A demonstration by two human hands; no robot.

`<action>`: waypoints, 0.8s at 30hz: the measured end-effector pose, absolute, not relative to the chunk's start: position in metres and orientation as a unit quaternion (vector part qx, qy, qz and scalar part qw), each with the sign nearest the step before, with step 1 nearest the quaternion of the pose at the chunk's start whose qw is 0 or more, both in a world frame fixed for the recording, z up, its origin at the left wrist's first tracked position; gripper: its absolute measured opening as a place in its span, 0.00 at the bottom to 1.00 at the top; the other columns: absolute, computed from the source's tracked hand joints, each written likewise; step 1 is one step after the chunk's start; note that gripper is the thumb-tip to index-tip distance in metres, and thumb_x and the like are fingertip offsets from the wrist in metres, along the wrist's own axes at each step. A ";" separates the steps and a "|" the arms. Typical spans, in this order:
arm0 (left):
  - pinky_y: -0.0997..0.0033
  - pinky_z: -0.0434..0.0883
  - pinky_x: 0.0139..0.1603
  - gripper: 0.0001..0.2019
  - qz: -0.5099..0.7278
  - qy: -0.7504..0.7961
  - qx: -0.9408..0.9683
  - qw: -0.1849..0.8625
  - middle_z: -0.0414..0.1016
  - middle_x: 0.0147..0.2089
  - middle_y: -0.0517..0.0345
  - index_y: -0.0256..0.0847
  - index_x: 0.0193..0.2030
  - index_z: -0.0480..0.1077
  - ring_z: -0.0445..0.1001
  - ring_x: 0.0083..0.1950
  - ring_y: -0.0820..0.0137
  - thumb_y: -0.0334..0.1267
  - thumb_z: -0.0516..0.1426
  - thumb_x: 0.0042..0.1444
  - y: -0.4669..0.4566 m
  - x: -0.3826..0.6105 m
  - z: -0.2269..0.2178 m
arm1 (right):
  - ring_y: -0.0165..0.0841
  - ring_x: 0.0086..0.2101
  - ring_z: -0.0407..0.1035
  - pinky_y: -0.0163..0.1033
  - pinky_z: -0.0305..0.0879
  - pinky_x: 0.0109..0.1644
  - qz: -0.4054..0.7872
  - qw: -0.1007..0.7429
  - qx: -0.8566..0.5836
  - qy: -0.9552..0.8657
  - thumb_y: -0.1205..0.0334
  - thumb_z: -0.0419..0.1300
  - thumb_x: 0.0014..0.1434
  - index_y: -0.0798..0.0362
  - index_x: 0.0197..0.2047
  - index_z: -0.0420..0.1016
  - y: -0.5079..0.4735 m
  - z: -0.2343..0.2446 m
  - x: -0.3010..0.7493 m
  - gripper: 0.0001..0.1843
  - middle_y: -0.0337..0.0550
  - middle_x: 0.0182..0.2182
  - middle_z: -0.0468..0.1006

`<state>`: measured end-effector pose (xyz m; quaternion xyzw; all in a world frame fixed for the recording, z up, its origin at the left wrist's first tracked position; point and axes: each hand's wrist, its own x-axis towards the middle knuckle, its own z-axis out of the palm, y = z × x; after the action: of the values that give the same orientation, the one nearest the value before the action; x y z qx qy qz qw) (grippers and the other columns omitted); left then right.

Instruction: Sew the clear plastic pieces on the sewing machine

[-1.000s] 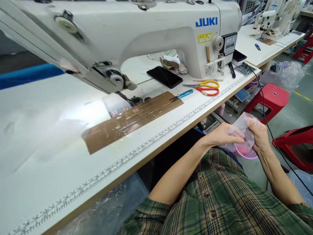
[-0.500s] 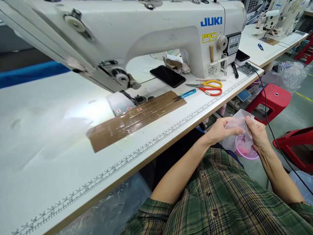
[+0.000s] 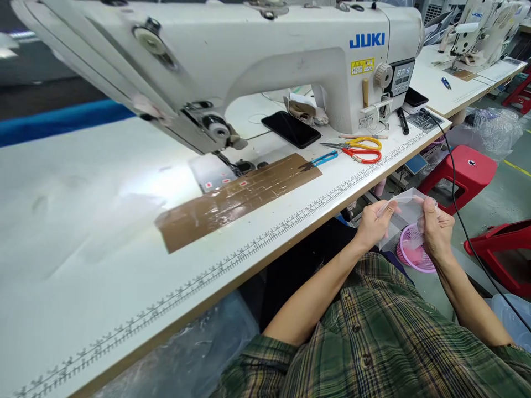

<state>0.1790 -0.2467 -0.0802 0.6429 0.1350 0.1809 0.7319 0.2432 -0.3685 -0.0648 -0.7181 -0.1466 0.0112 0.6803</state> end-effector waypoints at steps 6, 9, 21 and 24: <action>0.75 0.50 0.15 0.36 0.189 0.133 0.650 0.724 0.54 0.10 0.70 0.39 0.36 0.76 0.56 0.11 0.77 0.75 0.52 0.54 -0.247 0.177 -0.083 | 0.25 0.16 0.46 0.35 0.45 0.22 0.022 0.693 -0.707 -0.142 0.26 0.59 0.54 0.56 0.38 0.84 -0.367 -0.072 0.247 0.38 0.27 0.11 0.53; 0.75 0.52 0.15 0.35 0.203 0.130 0.646 0.725 0.55 0.10 0.70 0.39 0.38 0.76 0.56 0.11 0.77 0.74 0.51 0.56 -0.249 0.176 -0.081 | 0.25 0.16 0.46 0.35 0.45 0.21 0.026 0.694 -0.705 -0.143 0.24 0.59 0.52 0.55 0.34 0.82 -0.366 -0.071 0.246 0.38 0.28 0.11 0.52; 0.71 0.72 0.29 0.37 0.299 0.177 0.665 0.662 0.77 0.25 0.54 0.37 0.37 0.78 0.72 0.22 0.72 0.70 0.43 0.63 -0.210 0.088 -0.027 | 0.26 0.14 0.49 0.36 0.46 0.18 0.187 0.608 -0.704 -0.316 0.22 0.58 0.51 0.54 0.23 0.78 -0.303 -0.018 0.239 0.38 0.32 0.10 0.56; 0.72 0.71 0.30 0.27 0.350 0.245 0.730 0.534 0.79 0.31 0.51 0.37 0.34 0.77 0.75 0.27 0.71 0.59 0.51 0.66 -0.175 0.039 -0.009 | 0.26 0.16 0.55 0.35 0.51 0.20 0.243 0.541 -0.677 -0.435 0.24 0.60 0.50 0.53 0.16 0.71 -0.257 -0.002 0.229 0.37 0.36 0.12 0.63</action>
<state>0.0394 -0.1746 -0.0086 0.7298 0.2450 0.3497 0.5340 0.2291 -0.2570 -0.0021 -0.6775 -0.4353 0.2433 0.5406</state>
